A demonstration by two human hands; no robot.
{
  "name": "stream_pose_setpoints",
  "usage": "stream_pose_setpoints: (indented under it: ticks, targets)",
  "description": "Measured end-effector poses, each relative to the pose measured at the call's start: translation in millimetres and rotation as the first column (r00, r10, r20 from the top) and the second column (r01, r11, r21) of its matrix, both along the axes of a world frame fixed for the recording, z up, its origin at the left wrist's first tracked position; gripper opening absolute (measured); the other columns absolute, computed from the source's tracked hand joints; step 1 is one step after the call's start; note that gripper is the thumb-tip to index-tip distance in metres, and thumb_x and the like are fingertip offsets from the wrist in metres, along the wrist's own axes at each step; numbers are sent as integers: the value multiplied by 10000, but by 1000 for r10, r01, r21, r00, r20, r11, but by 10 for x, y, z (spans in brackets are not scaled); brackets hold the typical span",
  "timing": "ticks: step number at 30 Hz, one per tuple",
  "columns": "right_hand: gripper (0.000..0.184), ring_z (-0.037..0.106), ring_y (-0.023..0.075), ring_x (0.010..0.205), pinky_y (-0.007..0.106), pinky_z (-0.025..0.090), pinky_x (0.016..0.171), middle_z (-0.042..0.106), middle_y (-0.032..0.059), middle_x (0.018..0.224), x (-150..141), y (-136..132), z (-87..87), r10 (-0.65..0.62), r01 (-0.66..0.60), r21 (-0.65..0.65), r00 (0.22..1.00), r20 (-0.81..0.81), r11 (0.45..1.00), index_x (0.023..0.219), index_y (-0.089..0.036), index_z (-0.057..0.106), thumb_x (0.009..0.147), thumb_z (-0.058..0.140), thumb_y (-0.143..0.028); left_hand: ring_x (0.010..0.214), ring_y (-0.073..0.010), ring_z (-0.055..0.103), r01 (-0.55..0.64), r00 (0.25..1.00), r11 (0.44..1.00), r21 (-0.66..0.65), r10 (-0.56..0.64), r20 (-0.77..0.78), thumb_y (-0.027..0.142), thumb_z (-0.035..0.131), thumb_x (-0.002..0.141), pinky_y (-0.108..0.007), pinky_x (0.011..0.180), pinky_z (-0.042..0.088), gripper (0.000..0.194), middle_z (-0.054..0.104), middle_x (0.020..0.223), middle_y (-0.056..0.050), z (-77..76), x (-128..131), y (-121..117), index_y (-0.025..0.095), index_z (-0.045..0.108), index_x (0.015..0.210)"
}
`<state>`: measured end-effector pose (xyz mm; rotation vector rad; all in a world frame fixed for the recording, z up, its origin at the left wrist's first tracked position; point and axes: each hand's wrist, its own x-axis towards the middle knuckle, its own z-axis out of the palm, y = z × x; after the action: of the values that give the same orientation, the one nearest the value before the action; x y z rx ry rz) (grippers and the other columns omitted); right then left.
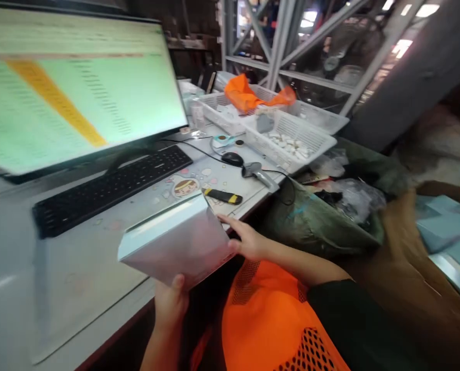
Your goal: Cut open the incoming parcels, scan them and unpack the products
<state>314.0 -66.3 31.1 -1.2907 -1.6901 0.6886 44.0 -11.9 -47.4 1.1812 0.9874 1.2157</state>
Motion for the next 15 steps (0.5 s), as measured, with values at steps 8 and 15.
stream_pose_setpoints:
  ticks: [8, 15]
  targets:
    - [343, 648, 253, 1291, 361, 478, 1148, 731, 97, 1348, 177, 1436, 366, -124, 222, -145, 859, 496, 964, 1297, -195, 751, 1028, 620, -365, 1196, -339, 699, -86, 977, 993, -82, 100, 186, 774, 878, 642, -423, 1008, 603, 977, 703, 1249, -166, 213, 164, -342, 198, 589, 1376]
    - [538, 186, 434, 1622, 663, 160, 1297, 308, 270, 1713, -795, 2960, 556, -17, 137, -140, 771, 637, 981, 1477, -43, 606, 1010, 627, -308, 1265, -332, 663, -611, 766, 771, -181, 633, 110, 702, 940, 590, -452, 1097, 563, 1014, 699, 1295, -151, -101, -588, -877, 200, 575, 1392]
